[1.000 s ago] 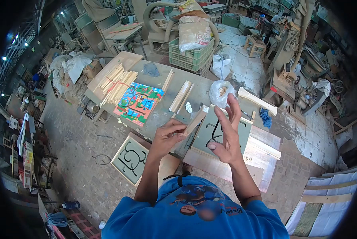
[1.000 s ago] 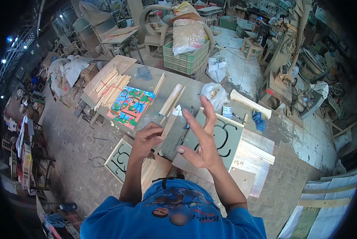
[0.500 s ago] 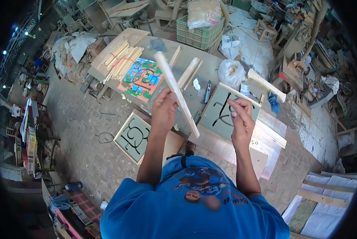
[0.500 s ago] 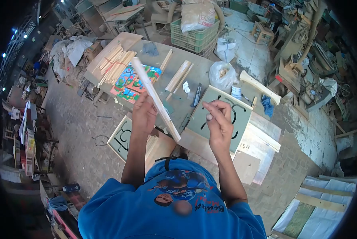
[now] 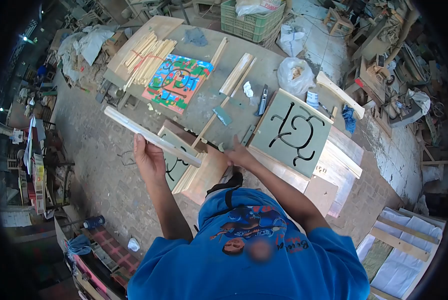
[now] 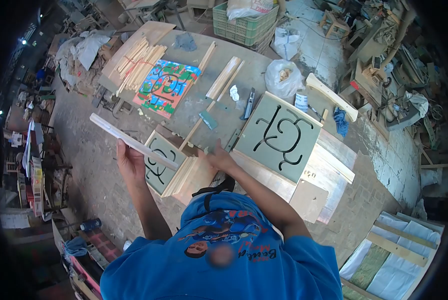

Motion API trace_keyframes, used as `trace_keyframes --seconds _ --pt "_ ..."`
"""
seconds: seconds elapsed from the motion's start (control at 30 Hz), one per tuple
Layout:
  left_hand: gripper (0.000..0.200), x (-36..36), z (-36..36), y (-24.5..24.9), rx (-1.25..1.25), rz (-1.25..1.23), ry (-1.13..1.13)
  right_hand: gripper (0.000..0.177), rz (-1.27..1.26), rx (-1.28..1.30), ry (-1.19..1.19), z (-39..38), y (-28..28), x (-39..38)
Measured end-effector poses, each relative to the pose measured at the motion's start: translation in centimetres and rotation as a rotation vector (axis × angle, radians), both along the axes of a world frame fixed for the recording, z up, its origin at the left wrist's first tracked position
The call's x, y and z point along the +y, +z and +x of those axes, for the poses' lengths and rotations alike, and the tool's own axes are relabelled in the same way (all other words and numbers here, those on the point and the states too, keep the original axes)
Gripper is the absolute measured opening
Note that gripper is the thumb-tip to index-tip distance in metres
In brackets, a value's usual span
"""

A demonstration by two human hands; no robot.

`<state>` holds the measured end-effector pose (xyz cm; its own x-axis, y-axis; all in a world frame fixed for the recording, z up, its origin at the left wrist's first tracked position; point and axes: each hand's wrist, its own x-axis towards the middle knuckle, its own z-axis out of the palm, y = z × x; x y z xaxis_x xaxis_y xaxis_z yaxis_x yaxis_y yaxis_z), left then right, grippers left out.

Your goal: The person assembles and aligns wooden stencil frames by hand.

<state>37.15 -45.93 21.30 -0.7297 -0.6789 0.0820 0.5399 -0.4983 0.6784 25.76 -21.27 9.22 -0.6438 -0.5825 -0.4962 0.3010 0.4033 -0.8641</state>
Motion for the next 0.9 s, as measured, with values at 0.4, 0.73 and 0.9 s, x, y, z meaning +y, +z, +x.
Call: trace_keyframes --seconds 0.4,0.73,0.9 --pt "0.025 0.2 1.8 -2.5 -0.115 0.121 0.087 0.099 0.329 -0.05 0.172 1.2 -7.0 -4.7" --pt "0.027 2.4 -3.6 -0.6 0.023 0.261 -0.182 0.092 0.067 -0.305 0.043 3.4 -6.4 -3.7" --pt "0.034 2.9 -3.4 -0.8 0.077 0.294 -0.24 0.093 0.163 -0.009 0.076 1.1 -6.3 -4.6"
